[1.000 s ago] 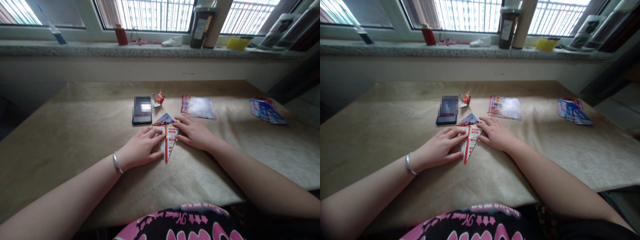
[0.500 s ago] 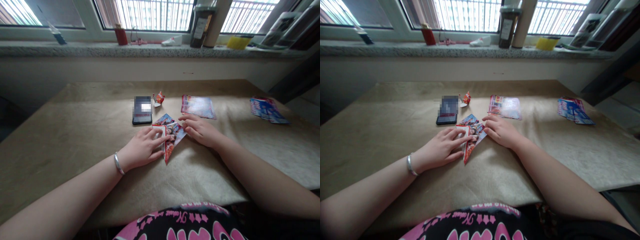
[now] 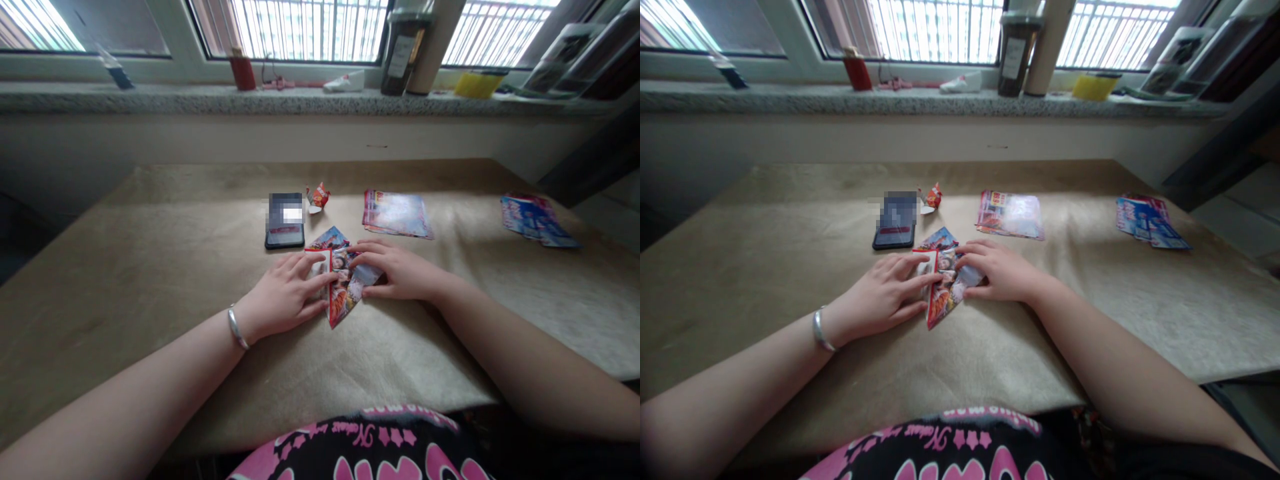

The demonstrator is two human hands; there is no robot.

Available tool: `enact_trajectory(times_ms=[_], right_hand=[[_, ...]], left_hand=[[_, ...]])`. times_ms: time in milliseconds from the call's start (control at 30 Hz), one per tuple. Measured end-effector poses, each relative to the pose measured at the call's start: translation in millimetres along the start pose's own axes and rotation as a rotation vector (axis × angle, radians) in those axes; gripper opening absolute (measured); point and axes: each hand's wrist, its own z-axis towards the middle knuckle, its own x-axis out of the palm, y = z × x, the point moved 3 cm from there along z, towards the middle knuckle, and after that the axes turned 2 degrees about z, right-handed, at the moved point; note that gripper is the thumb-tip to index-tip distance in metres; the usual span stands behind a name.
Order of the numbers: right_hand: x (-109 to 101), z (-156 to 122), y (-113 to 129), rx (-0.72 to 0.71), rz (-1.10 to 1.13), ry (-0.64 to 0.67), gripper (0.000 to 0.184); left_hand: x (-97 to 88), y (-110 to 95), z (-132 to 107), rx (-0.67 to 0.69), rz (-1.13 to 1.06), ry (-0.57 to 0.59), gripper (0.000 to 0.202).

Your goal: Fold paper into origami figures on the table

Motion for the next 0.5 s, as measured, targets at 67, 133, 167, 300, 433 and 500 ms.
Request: enact_trajectory(times_ms=[67, 133, 167, 300, 433, 500], right_hand=[[-0.5, -0.4, 0.5, 0.004, -0.022, 0.005, 0.043], [-1.4, -1.2, 1.1, 0.011, -0.050, 0.006, 0.043], [-1.8, -1.6, 1.3, 0.013, -0.064, 0.006, 0.042], [-3.7, -3.6, -0.4, 0.008, -0.109, 0.003, 0.040], [-4.8, -5.0, -4.9, -0.002, -0.112, 0.006, 0.039], [-5.1, -5.4, -5.6, -0.015, -0.115, 0.010, 0.038]], left_hand=[[-2.5, 0.7, -0.2, 0.003, 0.022, -0.032, 0.041], [-5.2, 1.8, -0.6, -0.005, 0.042, -0.079, 0.038], [-6.5, 2.4, -0.9, -0.012, 0.048, -0.109, 0.037], [-10.6, 5.4, -2.6, -0.085, 0.056, -0.229, 0.030], [-13.6, 6.9, -2.5, -0.153, 0.080, -0.238, 0.026], [-15.0, 7.7, -1.7, -0.182, 0.085, -0.215, 0.022]])
